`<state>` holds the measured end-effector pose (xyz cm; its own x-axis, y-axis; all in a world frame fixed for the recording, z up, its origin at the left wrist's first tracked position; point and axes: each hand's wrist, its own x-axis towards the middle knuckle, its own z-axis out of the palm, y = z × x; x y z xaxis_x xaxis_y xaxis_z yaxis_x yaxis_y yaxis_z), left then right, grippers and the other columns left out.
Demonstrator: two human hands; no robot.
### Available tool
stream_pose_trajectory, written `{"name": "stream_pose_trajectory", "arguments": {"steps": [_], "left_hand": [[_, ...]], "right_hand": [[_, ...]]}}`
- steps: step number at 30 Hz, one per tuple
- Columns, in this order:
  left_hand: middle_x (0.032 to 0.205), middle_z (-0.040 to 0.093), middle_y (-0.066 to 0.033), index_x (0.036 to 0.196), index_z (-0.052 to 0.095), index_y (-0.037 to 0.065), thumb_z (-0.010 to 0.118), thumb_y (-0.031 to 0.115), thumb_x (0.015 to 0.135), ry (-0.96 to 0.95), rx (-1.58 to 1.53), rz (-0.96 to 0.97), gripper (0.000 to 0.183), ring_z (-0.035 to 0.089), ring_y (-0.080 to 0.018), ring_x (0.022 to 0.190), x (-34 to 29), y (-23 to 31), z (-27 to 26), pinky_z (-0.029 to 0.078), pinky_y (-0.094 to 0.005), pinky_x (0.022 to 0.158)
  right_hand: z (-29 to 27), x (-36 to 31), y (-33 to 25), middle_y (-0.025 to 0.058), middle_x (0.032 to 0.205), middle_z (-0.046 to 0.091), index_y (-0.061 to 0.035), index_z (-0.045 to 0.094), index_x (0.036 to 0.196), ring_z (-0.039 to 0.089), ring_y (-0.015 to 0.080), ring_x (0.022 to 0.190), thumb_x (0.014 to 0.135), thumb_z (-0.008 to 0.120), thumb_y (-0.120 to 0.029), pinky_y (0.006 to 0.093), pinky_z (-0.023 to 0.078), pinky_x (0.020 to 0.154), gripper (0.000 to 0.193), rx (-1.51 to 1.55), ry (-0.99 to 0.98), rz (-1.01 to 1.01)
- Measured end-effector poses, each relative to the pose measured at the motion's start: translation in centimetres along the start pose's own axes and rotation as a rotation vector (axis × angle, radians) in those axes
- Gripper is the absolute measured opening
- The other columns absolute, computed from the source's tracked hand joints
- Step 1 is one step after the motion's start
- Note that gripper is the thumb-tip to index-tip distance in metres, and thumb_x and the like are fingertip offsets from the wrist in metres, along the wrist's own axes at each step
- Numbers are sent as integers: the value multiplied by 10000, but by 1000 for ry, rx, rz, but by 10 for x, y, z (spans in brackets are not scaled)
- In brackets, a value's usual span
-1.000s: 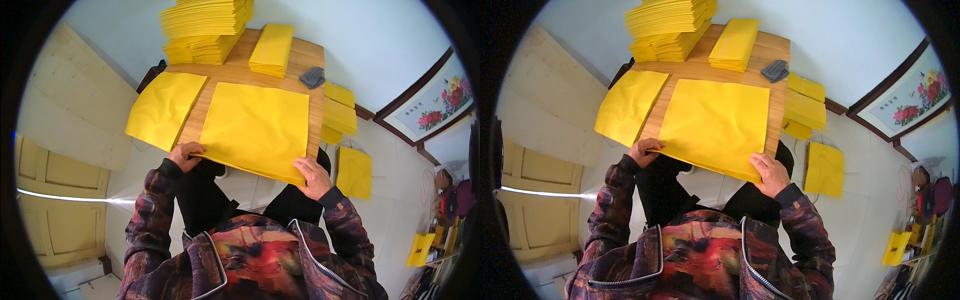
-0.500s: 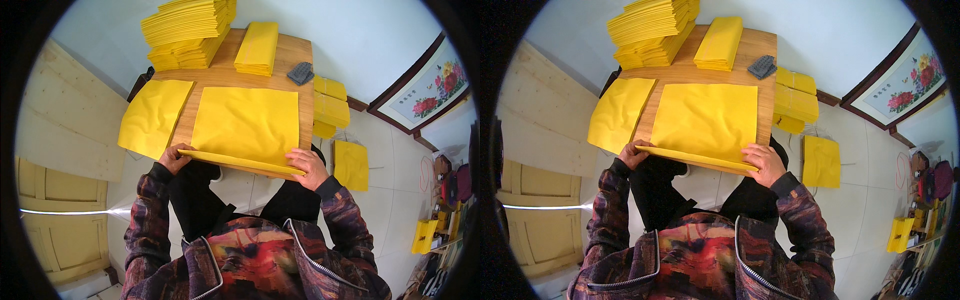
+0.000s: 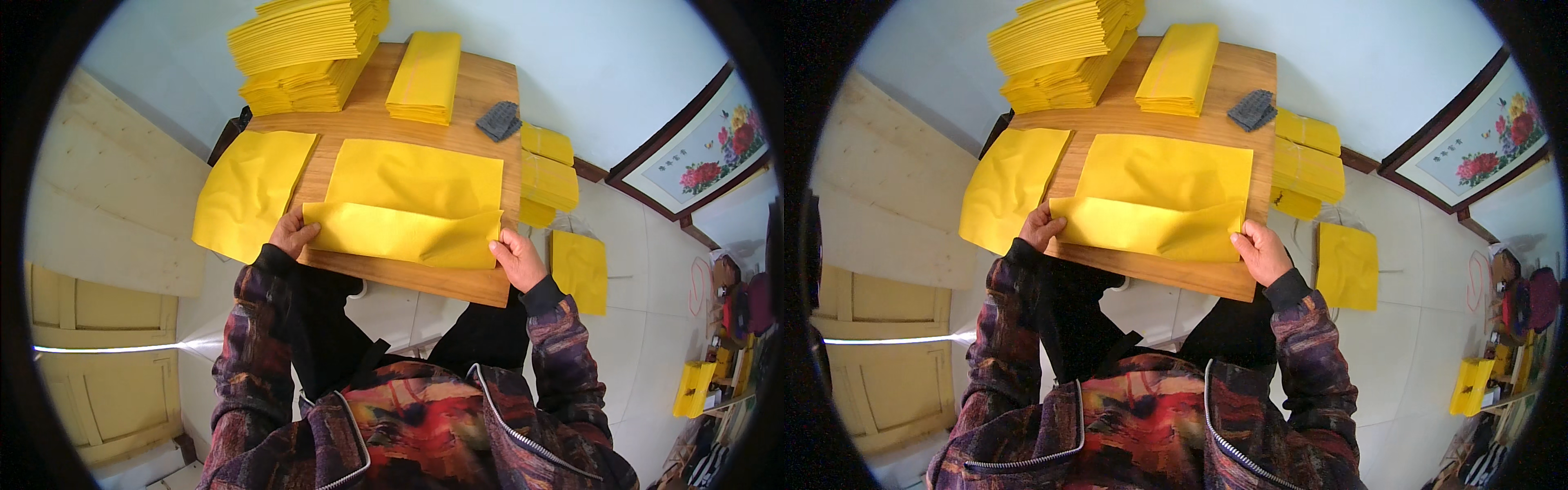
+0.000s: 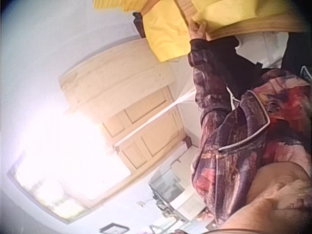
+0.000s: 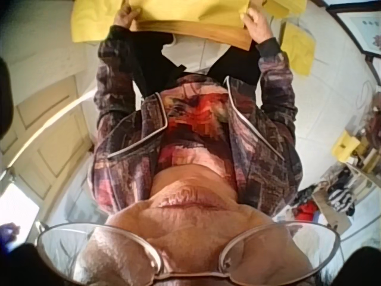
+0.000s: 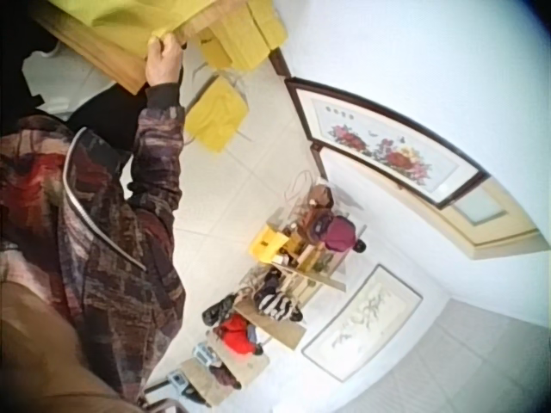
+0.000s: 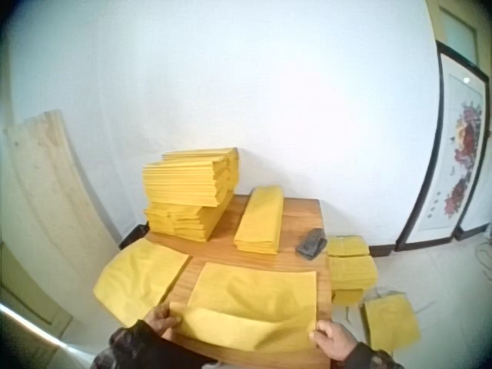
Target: The person folds yellow paper sheets on a wooden table, aligning edges and pressing creases. They handle the sheets one at a time, stacking the folded pieces on the table.
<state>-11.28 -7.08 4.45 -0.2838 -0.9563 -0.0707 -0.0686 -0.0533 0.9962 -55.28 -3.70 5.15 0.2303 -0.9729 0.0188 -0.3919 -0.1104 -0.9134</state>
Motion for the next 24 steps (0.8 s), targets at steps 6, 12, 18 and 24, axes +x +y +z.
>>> {"name": "stream_pose_trajectory", "arguments": {"steps": [6, 12, 18, 24], "left_hand": [[1104, 636, -63, 1200, 536, -29, 529, -11, 877, 111, -15, -44, 323, 597, -138, 1004, 20, -5, 6, 455, -256, 897], [982, 636, -39, 1084, 545, -13, 560, 19, 884, 208, -3, 10, 202, 595, -112, 913, 19, -12, 18, 474, -251, 804], [823, 597, -18, 1199, 492, 14, 584, 62, 896, 403, 309, -164, 320, 520, -78, 727, 23, -9, 25, 406, -222, 654], [834, 610, -55, 1438, 258, 52, 591, 10, 872, 308, 99, 0, 658, 536, -94, 739, -6, -3, 24, 405, -215, 656]], "right_hand": [[1, 1, 1, 82, 626, 450, 11, 482, 782, 446, 151, 591, 907, 557, -161, 327, 392, 562, 225, -64, 85, 75], [15, -12, -7, 92, 632, 487, 13, 478, 759, 457, 159, 586, 901, 557, -161, 333, 390, 557, 238, -73, 195, 174], [22, -11, -8, 134, 632, 501, 16, 483, 741, 478, 228, 573, 880, 567, -160, 355, 396, 558, 240, -171, 292, 124], [24, -13, -8, 190, 650, 501, 19, 479, 756, 500, 309, 586, 873, 569, -163, 385, 403, 567, 234, -90, 295, 161]]}}
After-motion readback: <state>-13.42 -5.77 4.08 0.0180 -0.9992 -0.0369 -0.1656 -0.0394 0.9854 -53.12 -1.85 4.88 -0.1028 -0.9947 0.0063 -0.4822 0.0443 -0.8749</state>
